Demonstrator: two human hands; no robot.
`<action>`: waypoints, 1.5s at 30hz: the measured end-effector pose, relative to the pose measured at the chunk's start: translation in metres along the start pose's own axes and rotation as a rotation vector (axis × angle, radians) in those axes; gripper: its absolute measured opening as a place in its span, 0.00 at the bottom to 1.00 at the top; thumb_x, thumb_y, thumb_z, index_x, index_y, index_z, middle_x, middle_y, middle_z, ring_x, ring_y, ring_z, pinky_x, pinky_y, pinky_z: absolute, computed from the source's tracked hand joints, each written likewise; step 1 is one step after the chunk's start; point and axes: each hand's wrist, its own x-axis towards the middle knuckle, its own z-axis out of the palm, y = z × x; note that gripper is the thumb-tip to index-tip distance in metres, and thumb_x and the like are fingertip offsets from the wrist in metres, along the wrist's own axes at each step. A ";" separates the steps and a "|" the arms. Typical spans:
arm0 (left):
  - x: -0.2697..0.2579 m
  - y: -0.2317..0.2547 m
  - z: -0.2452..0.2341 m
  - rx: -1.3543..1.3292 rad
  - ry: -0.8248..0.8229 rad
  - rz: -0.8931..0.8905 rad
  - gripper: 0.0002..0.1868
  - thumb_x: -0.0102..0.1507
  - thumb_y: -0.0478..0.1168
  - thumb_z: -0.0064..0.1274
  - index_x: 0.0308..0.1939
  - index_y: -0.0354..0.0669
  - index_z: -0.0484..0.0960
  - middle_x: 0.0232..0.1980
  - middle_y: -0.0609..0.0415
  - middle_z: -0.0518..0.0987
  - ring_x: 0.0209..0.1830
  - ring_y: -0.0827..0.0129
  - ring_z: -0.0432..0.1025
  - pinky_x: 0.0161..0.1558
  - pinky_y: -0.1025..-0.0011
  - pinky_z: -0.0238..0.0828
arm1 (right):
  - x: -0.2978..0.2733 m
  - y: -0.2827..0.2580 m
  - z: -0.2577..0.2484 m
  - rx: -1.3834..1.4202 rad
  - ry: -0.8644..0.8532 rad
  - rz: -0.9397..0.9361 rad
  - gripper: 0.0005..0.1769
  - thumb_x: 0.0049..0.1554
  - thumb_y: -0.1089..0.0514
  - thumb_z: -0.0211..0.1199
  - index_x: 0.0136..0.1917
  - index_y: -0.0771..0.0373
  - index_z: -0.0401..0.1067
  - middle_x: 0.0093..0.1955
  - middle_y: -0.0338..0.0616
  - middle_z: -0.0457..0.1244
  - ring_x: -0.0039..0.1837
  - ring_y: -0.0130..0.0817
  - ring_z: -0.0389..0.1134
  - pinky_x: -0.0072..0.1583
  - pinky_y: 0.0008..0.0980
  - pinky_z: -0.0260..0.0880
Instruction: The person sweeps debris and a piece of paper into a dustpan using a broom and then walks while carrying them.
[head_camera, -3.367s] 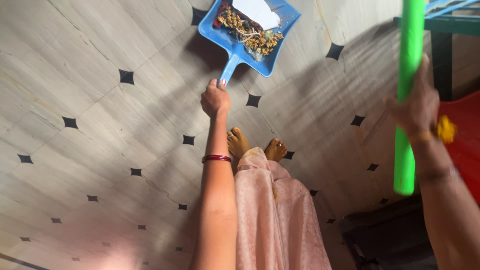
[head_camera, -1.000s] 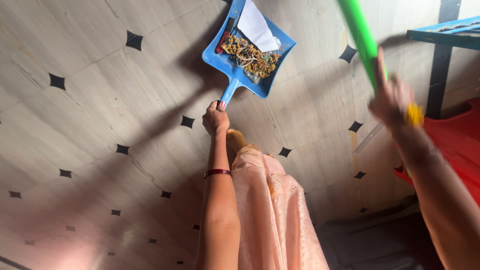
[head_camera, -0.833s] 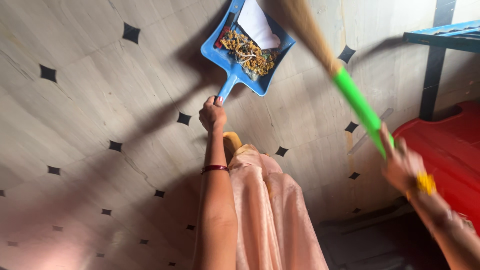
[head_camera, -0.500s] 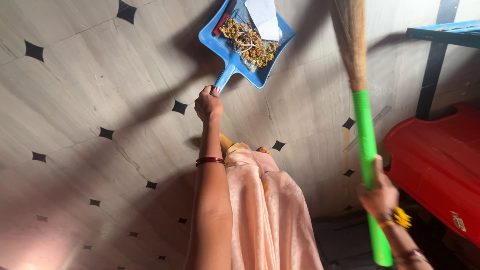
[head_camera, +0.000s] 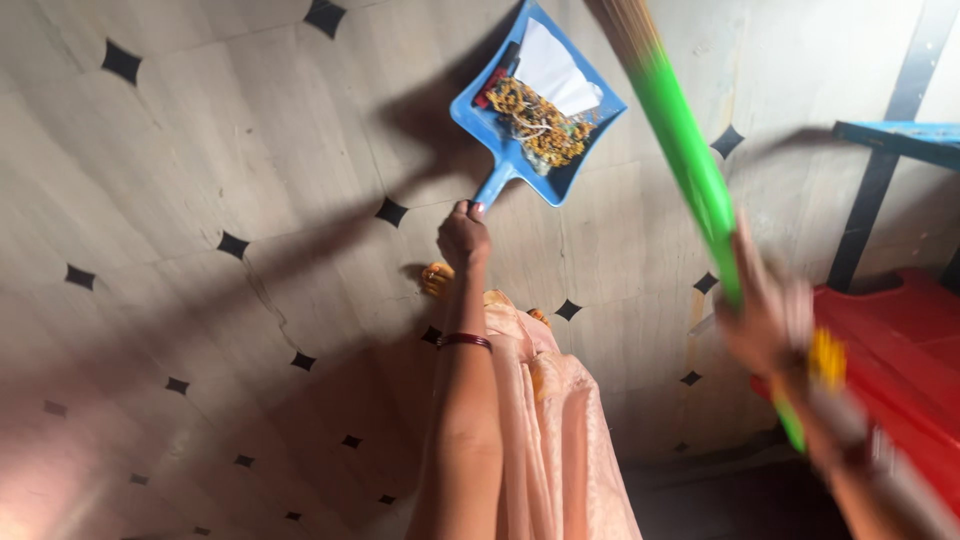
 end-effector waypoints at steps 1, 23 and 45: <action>-0.003 -0.003 0.006 -0.008 0.006 -0.009 0.14 0.68 0.53 0.48 0.48 0.54 0.84 0.46 0.47 0.85 0.46 0.46 0.78 0.49 0.51 0.73 | 0.051 -0.001 0.002 0.070 0.010 -0.051 0.48 0.58 0.69 0.59 0.88 0.60 0.48 0.51 0.61 0.66 0.31 0.38 0.64 0.31 0.37 0.62; -0.026 -0.016 0.019 -0.104 -0.030 -0.118 0.14 0.69 0.52 0.47 0.47 0.52 0.84 0.43 0.48 0.85 0.44 0.50 0.79 0.46 0.53 0.73 | -0.058 0.082 0.010 -0.236 -0.262 0.157 0.51 0.57 0.68 0.57 0.89 0.49 0.44 0.50 0.57 0.65 0.36 0.44 0.69 0.32 0.36 0.67; 0.008 -0.038 -0.034 0.099 -0.095 -0.056 0.14 0.68 0.54 0.51 0.51 0.59 0.84 0.45 0.47 0.85 0.47 0.49 0.79 0.52 0.55 0.74 | -0.233 0.005 0.076 0.417 -0.178 0.383 0.54 0.43 0.64 0.64 0.81 0.47 0.53 0.50 0.53 0.70 0.50 0.51 0.74 0.52 0.44 0.76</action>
